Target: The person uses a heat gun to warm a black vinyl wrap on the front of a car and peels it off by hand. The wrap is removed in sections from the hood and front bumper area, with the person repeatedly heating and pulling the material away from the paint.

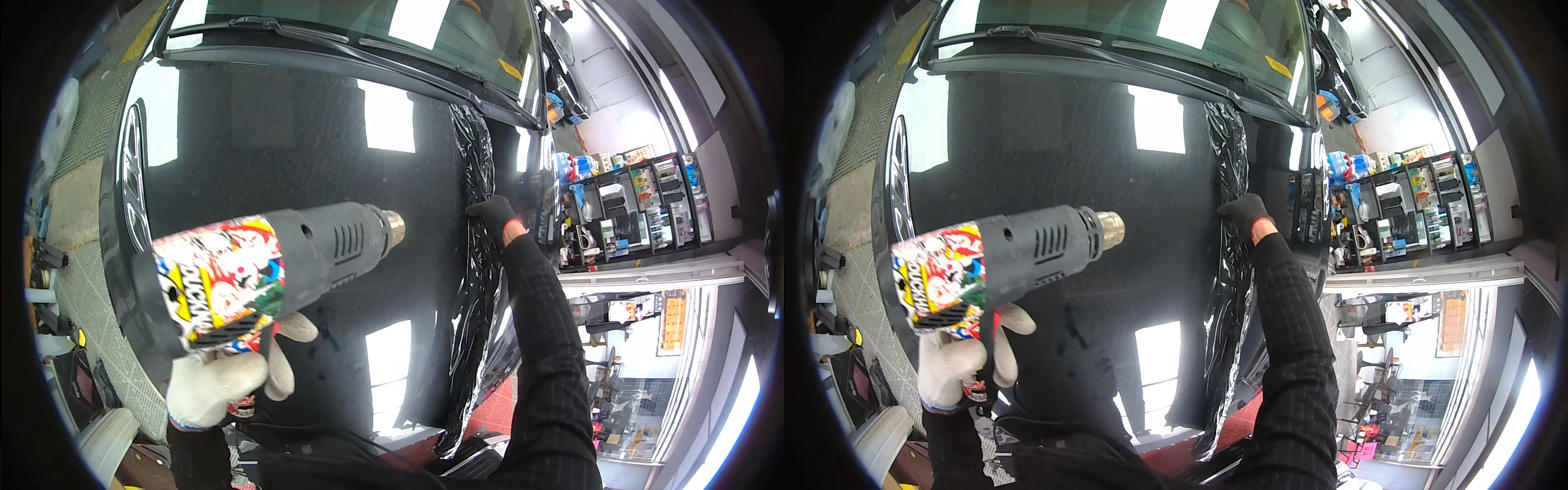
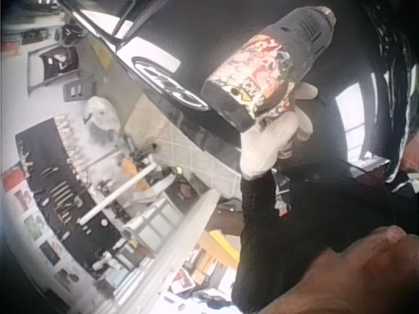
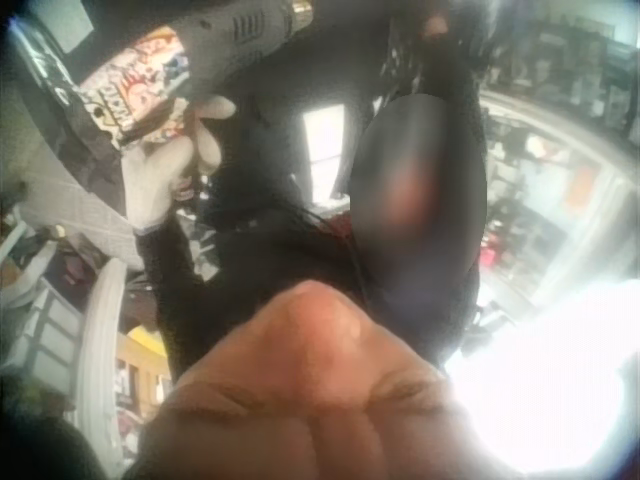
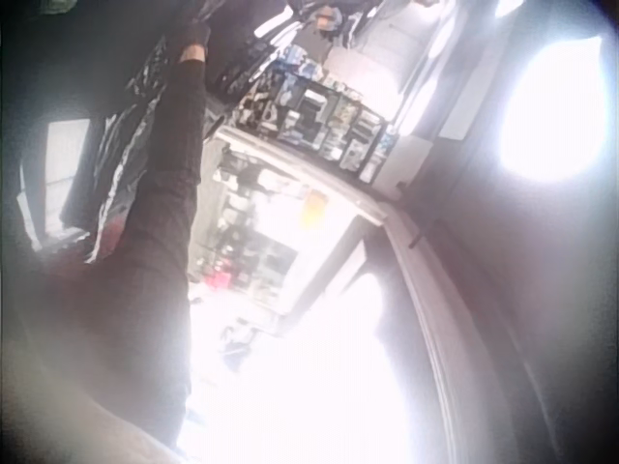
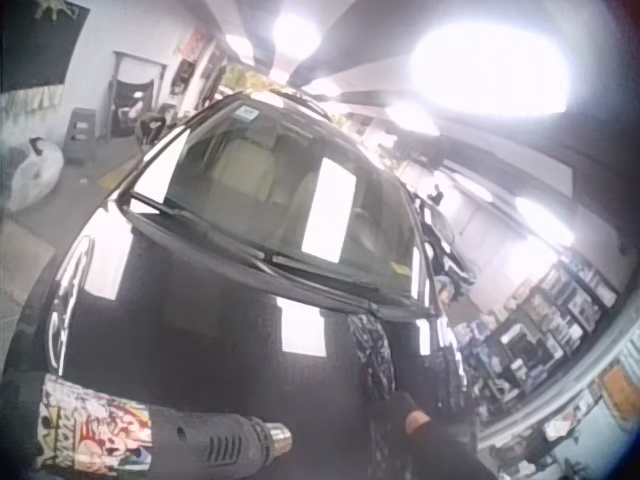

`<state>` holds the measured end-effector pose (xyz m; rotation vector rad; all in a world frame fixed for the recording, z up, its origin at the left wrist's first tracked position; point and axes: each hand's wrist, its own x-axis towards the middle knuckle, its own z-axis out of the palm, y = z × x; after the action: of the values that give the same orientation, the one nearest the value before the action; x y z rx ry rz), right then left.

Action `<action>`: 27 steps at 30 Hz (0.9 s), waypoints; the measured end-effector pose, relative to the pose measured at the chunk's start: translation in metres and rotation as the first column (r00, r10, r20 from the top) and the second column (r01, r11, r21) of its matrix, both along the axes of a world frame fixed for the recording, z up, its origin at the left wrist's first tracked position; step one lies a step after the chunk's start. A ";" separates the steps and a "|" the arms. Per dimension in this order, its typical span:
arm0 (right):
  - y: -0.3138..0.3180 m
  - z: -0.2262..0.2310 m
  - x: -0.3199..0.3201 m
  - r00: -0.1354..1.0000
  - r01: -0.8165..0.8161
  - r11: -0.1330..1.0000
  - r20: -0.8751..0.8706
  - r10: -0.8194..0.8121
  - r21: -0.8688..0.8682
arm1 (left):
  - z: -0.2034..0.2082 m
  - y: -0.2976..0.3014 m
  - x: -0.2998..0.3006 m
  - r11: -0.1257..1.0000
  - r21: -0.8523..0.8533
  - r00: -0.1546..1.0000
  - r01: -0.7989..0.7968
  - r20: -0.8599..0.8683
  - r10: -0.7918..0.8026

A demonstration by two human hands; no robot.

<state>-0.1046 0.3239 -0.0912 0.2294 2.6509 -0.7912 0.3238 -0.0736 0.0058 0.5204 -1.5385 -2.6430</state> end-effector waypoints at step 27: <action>-0.021 0.034 0.038 0.952 -0.212 0.965 -0.190 0.239 0.153 | -0.023 0.021 0.001 0.976 0.207 0.991 0.062 0.104 -0.084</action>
<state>-0.0663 0.3030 -0.0568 -0.1316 2.8605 -0.5957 0.3253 -0.0525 -0.0175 0.6458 -1.3450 -2.8930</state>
